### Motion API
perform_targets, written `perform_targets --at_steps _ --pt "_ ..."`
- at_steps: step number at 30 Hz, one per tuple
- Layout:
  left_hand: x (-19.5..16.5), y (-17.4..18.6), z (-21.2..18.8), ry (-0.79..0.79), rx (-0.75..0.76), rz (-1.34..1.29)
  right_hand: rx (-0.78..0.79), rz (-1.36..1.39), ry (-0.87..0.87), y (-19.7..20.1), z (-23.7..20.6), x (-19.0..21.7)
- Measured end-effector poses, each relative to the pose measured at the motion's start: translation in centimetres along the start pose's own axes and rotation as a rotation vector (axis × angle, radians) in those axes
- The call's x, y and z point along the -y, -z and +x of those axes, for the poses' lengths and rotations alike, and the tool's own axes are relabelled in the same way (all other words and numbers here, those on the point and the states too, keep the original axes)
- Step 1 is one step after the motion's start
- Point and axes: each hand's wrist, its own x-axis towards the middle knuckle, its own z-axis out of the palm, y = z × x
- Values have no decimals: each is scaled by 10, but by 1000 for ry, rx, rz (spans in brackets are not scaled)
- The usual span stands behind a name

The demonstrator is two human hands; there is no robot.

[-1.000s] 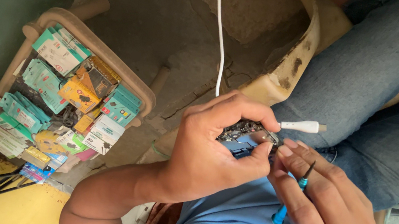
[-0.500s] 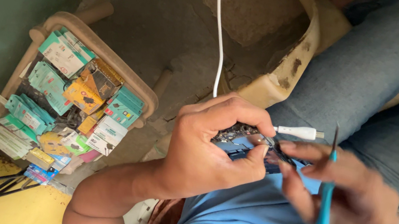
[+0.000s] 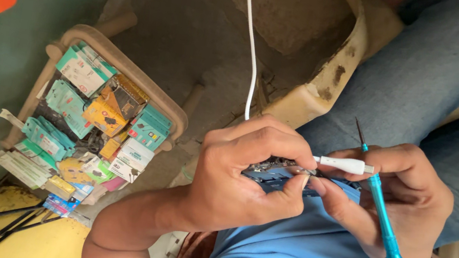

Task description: The person sits on a chair holding a disassembled smartphone with its back cover removed and a charging cable plugged in. They use a small blue screwdriver to pry and work on components inside the phone, turning the device over and repositioning it on their lap while continuing to work on the internals.

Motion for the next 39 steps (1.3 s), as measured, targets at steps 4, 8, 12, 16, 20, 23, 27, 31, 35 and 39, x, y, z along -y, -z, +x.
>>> perform_targets --at_steps 4,8,12,16,20,23,27,31,35,39 --pt "0 3 1 -35 40 10 24 25 25 0 1 2" --pt "-1 6 3 -63 85 3 36 -12 56 0 4 6" --pt "-4 9 6 -84 129 -32 34 -36 90 1 4 10" --pt "-6 11 7 -99 156 -36 10 -97 123 2 3 10" --pt "-7 10 6 -97 154 -22 9 -127 106 5 2 10" --pt "-8 11 2 -50 137 -6 9 -154 139 3 2 11" --pt "-7 10 -2 15 124 -25 9 -161 153 1 3 14" --pt "-6 9 -4 7 124 -6 25 -199 213 1 5 14" --pt "-6 8 -5 -7 112 -20 12 -237 237 1 4 13" --pt "-5 7 -5 -12 111 -31 34 -258 246 2 3 14"
